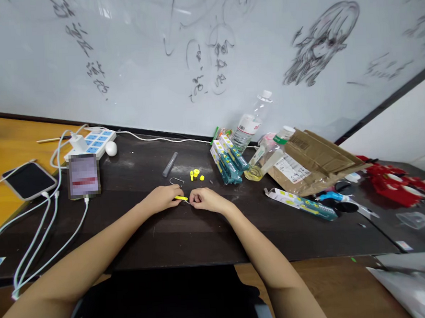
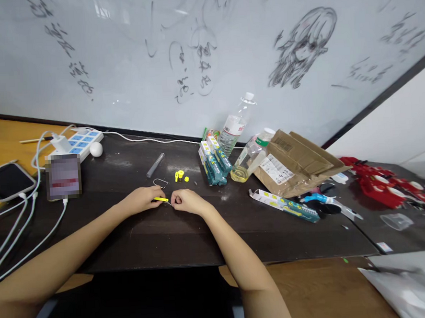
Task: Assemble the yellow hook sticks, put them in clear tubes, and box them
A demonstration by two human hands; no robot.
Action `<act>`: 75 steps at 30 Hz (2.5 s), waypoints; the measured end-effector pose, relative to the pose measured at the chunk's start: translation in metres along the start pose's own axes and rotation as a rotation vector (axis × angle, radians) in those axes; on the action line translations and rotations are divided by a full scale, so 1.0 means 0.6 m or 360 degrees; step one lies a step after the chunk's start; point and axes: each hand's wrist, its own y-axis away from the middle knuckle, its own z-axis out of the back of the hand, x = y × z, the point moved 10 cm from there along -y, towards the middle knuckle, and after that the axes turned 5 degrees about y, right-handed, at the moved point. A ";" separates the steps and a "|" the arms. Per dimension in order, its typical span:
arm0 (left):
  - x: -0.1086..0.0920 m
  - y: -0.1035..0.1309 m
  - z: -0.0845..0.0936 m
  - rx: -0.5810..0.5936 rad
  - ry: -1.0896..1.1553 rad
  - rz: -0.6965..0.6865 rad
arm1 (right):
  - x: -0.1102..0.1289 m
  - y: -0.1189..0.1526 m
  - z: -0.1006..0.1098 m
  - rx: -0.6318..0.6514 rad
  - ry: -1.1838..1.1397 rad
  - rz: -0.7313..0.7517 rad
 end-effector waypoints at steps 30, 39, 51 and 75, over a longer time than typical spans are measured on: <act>0.072 0.059 0.114 -0.1166 0.0397 0.0560 | 0.034 -0.021 -0.053 -0.0167 -0.1425 -0.0052; 0.053 0.028 0.084 -0.0901 0.0587 0.0270 | 0.243 0.148 -0.158 0.2045 -0.1577 0.0584; -0.006 0.019 0.054 -0.0627 0.0021 -0.0265 | -0.051 -0.015 -0.030 -0.0022 -0.1708 -0.0413; 0.082 0.002 -0.014 -0.0471 0.2295 0.0667 | -0.029 -0.021 -0.040 -0.0225 -0.1889 -0.0207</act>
